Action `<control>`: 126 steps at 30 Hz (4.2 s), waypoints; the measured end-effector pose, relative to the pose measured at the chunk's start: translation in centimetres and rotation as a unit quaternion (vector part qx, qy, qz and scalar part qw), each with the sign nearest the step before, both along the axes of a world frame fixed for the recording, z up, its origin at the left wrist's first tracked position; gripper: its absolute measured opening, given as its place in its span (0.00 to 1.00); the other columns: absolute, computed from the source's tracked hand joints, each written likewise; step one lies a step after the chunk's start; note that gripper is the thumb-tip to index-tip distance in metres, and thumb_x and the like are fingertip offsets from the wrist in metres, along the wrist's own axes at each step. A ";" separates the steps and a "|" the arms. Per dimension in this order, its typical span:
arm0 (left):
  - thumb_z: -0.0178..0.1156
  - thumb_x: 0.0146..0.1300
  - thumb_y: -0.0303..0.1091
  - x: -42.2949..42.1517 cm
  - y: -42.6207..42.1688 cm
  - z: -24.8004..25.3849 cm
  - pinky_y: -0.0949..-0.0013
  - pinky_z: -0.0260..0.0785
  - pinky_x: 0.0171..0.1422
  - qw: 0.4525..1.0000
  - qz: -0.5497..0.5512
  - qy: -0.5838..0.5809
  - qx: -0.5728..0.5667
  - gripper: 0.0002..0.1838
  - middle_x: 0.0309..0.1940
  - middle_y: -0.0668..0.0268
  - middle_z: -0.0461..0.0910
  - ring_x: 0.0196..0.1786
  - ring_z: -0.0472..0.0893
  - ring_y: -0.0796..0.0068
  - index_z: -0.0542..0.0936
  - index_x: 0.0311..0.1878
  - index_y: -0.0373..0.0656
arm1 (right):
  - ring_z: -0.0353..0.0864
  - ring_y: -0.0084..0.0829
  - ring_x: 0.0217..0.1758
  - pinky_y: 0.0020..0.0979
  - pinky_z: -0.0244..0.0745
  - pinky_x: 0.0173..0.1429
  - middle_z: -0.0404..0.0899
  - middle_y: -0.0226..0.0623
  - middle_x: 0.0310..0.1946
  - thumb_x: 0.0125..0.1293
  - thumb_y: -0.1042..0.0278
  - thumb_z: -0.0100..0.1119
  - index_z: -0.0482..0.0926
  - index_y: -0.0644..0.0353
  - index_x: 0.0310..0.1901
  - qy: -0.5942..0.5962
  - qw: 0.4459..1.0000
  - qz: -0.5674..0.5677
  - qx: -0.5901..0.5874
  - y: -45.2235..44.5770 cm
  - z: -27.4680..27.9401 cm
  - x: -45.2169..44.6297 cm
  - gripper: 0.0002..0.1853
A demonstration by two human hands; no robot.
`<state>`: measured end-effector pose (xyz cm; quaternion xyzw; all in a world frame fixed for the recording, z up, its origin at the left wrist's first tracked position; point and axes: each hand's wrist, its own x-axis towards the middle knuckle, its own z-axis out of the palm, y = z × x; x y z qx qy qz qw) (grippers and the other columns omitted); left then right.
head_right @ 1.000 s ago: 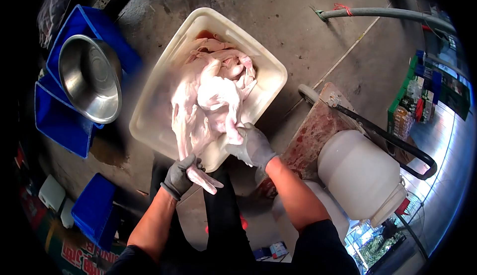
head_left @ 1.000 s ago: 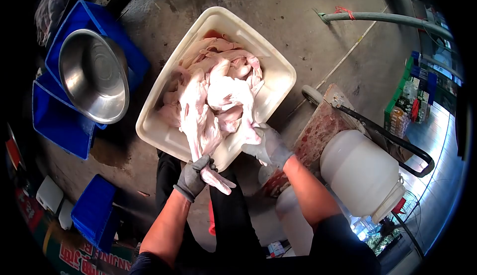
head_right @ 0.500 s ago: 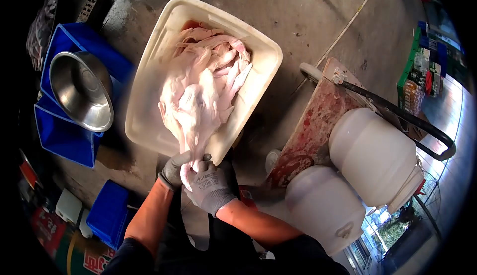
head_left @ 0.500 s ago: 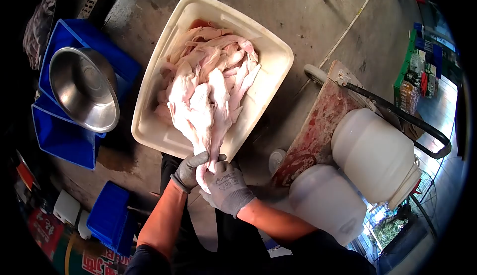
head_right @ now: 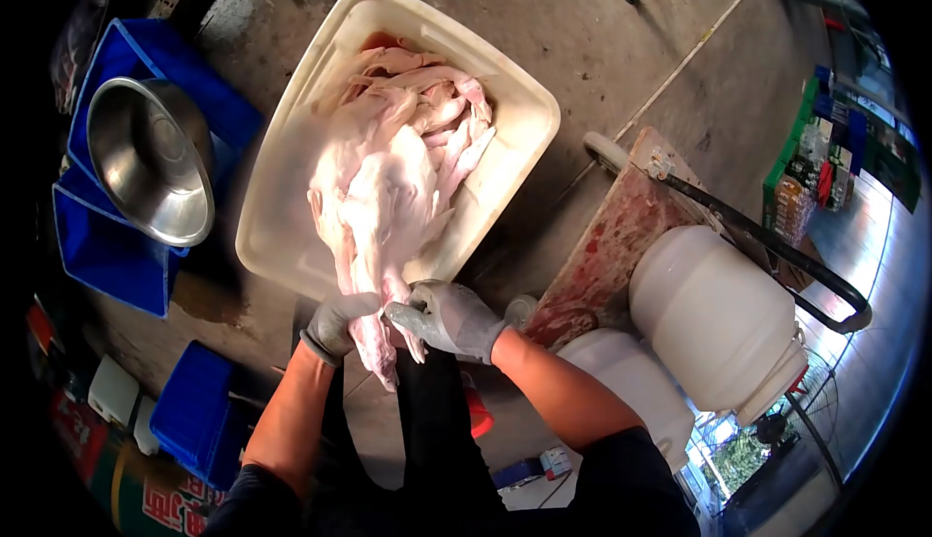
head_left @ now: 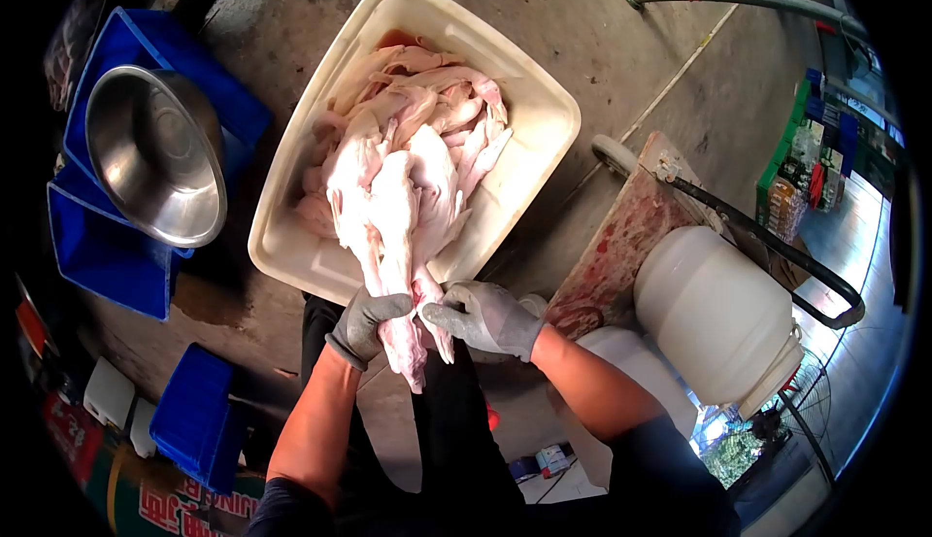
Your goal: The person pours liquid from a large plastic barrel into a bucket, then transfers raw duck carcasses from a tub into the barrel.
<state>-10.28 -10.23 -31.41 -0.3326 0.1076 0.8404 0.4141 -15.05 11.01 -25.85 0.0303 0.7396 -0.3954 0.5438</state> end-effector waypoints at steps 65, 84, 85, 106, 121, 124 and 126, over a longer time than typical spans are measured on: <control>0.64 0.59 0.25 -0.7 -7.5 15.0 0.62 0.77 0.43 0.987 -0.011 -0.048 -0.152 0.20 0.35 0.61 0.80 0.36 0.81 0.67 0.74 0.55 0.38 | 0.85 0.34 0.46 0.34 0.77 0.53 0.86 0.45 0.43 0.54 0.65 0.66 0.80 0.67 0.53 -0.065 0.980 -0.186 0.023 -1.2 4.6 5.0 0.24; 0.59 0.65 0.25 -0.2 -7.0 42.5 0.57 0.78 0.47 0.961 0.049 0.184 -0.202 0.23 0.44 0.57 0.78 0.42 0.81 0.63 0.66 0.62 0.47 | 0.81 0.23 0.40 0.28 0.78 0.47 0.84 0.33 0.36 0.59 0.65 0.67 0.84 0.66 0.45 0.081 0.846 -0.465 -0.250 1.6 33.8 6.0 0.15; 0.59 0.65 0.25 0.2 -6.5 42.9 0.58 0.78 0.48 0.960 0.044 0.201 -0.191 0.25 0.46 0.58 0.77 0.44 0.80 0.64 0.64 0.63 0.49 | 0.81 0.23 0.39 0.27 0.78 0.45 0.83 0.32 0.36 0.59 0.66 0.68 0.85 0.66 0.45 0.063 0.832 -0.480 -0.271 2.2 35.9 5.9 0.15; 0.58 0.66 0.30 -1.1 -9.0 52.4 0.56 0.73 0.61 0.910 -0.101 0.381 -0.132 0.16 0.47 0.55 0.82 0.51 0.81 0.57 0.76 0.55 0.36 | 0.76 0.25 0.30 0.25 0.72 0.36 0.79 0.31 0.31 0.62 0.67 0.62 0.78 0.58 0.41 0.175 0.658 -0.599 -0.423 1.2 52.1 9.8 0.08; 0.57 0.66 0.38 -4.7 -13.3 44.8 0.58 0.78 0.56 0.935 -0.161 0.297 -0.105 0.17 0.44 0.57 0.86 0.47 0.85 0.59 0.82 0.51 0.37 | 0.80 0.31 0.53 0.33 0.75 0.62 0.79 0.34 0.48 0.66 0.69 0.59 0.76 0.58 0.54 0.473 0.484 -0.683 -0.273 12.1 73.8 31.5 0.15; 0.55 0.70 0.37 -5.7 -15.4 40.6 0.66 0.77 0.53 0.891 -0.146 0.376 -0.207 0.12 0.41 0.65 0.85 0.43 0.84 0.68 0.83 0.46 0.42 | 0.79 0.29 0.52 0.33 0.75 0.61 0.77 0.33 0.45 0.67 0.70 0.57 0.74 0.57 0.50 0.480 0.469 -0.695 -0.260 16.8 74.1 36.3 0.11; 0.52 0.72 0.37 -6.2 -17.0 38.2 0.65 0.76 0.54 0.802 -0.150 0.474 -0.331 0.14 0.43 0.64 0.85 0.46 0.83 0.67 0.82 0.48 0.39 | 0.82 0.36 0.50 0.40 0.81 0.58 0.78 0.39 0.49 0.69 0.69 0.57 0.73 0.61 0.55 0.468 0.464 -0.709 -0.252 20.7 72.8 40.2 0.15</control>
